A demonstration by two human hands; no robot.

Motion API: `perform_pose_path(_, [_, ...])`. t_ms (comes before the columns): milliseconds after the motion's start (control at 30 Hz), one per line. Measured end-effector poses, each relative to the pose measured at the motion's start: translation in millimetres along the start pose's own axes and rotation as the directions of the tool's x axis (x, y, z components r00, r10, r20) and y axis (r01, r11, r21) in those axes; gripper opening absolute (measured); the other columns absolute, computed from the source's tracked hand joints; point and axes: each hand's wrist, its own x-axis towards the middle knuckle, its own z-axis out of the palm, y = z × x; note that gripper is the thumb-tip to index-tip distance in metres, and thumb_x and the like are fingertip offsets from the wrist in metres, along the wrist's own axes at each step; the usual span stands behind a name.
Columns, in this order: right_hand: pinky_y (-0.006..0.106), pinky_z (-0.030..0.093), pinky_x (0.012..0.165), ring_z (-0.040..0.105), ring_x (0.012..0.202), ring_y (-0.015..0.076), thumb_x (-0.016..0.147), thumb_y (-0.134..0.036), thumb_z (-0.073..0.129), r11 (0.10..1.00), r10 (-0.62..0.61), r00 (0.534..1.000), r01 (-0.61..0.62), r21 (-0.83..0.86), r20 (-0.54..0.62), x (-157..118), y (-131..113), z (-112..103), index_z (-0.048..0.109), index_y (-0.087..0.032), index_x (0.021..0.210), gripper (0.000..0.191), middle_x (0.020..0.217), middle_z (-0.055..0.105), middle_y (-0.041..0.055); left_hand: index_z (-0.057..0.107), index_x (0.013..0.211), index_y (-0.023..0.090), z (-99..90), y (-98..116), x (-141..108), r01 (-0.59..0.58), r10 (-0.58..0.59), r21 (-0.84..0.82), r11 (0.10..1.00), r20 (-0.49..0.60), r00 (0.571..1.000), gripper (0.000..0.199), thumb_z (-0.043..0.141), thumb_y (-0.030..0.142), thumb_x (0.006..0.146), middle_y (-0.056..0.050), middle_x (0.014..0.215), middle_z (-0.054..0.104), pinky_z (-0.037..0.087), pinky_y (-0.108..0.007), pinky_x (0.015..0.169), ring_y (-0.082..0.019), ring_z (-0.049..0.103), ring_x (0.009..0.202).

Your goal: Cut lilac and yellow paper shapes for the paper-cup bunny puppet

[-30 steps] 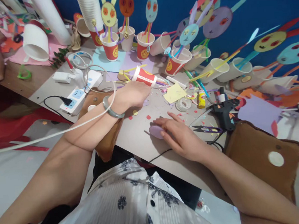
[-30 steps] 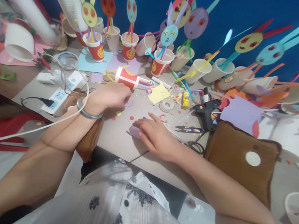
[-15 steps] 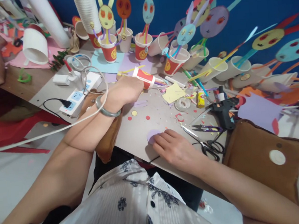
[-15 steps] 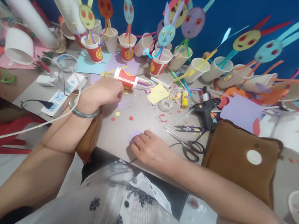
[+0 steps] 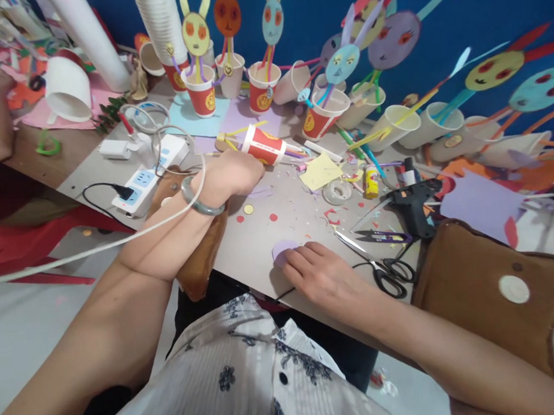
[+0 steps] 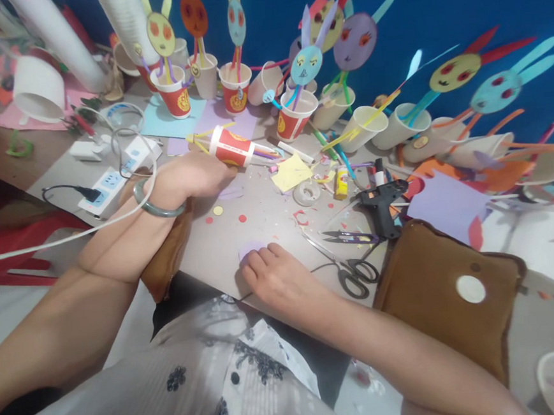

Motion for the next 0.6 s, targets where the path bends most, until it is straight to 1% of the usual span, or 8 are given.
perform_pose_path(67, [0.037,0.036,0.069,0.055,0.071,0.0234,0.091,-0.007,0.051,1.0,-0.002,1.0,0.002,0.004,-0.008,0,0,1,0.063,-0.012,0.086,0.014,0.081,0.064,0.0098,0.077,0.093,0.014,-0.2,2,0,0.02,-0.026,0.111,0.994,0.058,0.998,0.03,0.051,0.01,0.078,-0.013,0.087,0.075,0.035,-0.03,0.06,-0.021,0.062,0.071])
perform_pose_path(133, [0.037,0.036,0.069,0.055,0.07,0.0233,0.09,-0.005,0.052,1.0,-0.005,1.0,0.005,0.002,-0.012,1,-1,1,0.063,-0.012,0.086,0.014,0.08,0.064,0.0094,0.078,0.092,0.014,-1.9,3,-2,0.017,-0.025,0.14,0.99,0.061,0.998,0.03,0.052,0.01,0.077,-0.013,0.087,0.075,0.035,-0.029,0.059,-0.021,0.063,0.072])
perform_pose_path(233, [0.037,0.036,0.067,0.055,0.068,0.0234,0.089,-0.004,0.052,1.0,-0.002,1.0,0.002,-0.012,-0.019,1,-2,0,0.062,-0.013,0.084,0.014,0.078,0.064,0.0089,0.078,0.092,0.013,-6.5,6,-6,0.034,-0.044,0.142,0.989,0.068,0.997,0.029,0.053,0.012,0.077,-0.014,0.087,0.076,0.035,-0.028,0.059,-0.021,0.064,0.072])
perform_pose_path(467, [0.037,0.036,0.067,0.055,0.068,0.0237,0.089,-0.004,0.052,1.0,0.004,1.0,-0.004,-0.012,-0.01,0,-4,-1,0.062,-0.013,0.084,0.014,0.078,0.064,0.0093,0.078,0.091,0.011,-18.9,14,-16,0.118,-0.137,0.158,0.98,0.12,0.983,0.024,0.058,0.011,0.076,-0.014,0.081,0.075,0.035,-0.028,0.059,-0.023,0.065,0.069])
perform_pose_path(600, [0.037,0.037,0.067,0.055,0.068,0.0231,0.09,-0.004,0.051,1.0,0.006,1.0,-0.006,-0.002,-0.013,0,-4,-1,0.062,-0.012,0.085,0.014,0.077,0.064,0.0096,0.079,0.088,0.011,-19.4,11,-16,0.169,-0.179,0.123,0.978,0.075,0.981,0.024,0.063,0.009,0.07,-0.014,0.077,0.074,0.036,-0.029,0.059,-0.024,0.065,0.07])
